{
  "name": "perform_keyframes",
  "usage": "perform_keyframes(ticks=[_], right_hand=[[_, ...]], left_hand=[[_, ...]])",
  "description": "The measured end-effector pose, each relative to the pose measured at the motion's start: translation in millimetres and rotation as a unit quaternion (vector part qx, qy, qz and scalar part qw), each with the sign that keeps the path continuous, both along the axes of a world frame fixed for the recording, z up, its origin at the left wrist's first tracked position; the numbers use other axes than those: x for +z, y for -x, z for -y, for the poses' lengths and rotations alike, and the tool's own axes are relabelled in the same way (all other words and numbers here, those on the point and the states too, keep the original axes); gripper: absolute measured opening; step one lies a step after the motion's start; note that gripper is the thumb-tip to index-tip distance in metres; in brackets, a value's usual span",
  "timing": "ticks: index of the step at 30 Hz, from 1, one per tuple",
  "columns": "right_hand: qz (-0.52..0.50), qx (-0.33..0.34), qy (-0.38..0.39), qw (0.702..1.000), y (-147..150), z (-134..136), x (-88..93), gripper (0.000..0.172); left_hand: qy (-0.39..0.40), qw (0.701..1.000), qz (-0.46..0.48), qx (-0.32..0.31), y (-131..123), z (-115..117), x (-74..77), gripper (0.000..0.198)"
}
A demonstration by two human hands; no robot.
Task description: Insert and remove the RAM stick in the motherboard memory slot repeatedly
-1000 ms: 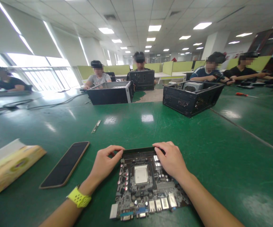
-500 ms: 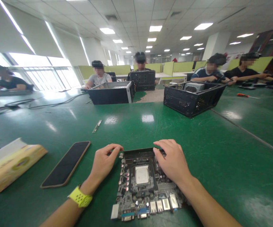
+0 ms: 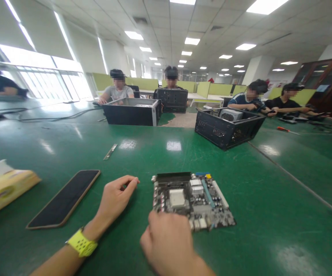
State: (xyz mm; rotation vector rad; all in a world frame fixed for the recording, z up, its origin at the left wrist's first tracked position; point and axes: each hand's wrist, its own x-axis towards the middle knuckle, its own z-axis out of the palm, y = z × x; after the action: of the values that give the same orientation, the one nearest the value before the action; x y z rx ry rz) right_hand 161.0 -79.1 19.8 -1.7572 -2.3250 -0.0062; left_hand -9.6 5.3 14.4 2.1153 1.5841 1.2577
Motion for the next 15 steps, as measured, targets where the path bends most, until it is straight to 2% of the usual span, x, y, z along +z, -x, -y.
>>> perform_keyframes(ticks=[3,4,6,8,10,12,13,14,15], right_hand=[[0.028,-0.15,-0.011,0.988,-41.6,-30.7,13.1,0.019],[0.032,-0.177,-0.013,0.984,-50.9,-37.5,14.6,0.02],[0.021,-0.181,-0.016,0.983,-58.1,-41.2,15.1,0.019],[-0.018,-0.132,0.0,0.991,-51.5,-32.1,15.3,0.019],[-0.111,-0.035,0.07,0.991,-38.2,-16.4,18.2,0.017],[-0.236,0.071,0.164,0.955,-27.8,-3.2,23.6,0.022],[-0.291,0.1,0.186,0.933,-26.0,0.1,26.5,0.026],[-0.332,0.104,0.181,0.92,-27.0,0.6,29.2,0.028],[-0.353,0.089,0.152,0.919,-30.7,-1.6,31.2,0.027]], left_hand=[[-0.01,1.0,-0.01,0.004,-0.3,0.5,0.6,0.03],[-0.014,1.0,-0.014,0.003,-0.5,0.7,0.5,0.03],[-0.019,1.0,-0.023,-0.004,-1.3,1.0,-0.1,0.029],[-0.018,0.999,-0.032,-0.015,-2.4,1.7,-1.0,0.027],[-0.018,0.998,-0.043,-0.032,-3.5,2.8,-1.5,0.021],[-0.02,0.997,-0.056,-0.053,-4.6,4.2,-1.3,0.014],[-0.022,0.996,-0.064,-0.062,-5.1,5.0,-0.8,0.011],[-0.025,0.995,-0.071,-0.071,-5.6,5.7,-0.2,0.011],[-0.027,0.993,-0.078,-0.079,-6.0,6.4,0.4,0.011]])
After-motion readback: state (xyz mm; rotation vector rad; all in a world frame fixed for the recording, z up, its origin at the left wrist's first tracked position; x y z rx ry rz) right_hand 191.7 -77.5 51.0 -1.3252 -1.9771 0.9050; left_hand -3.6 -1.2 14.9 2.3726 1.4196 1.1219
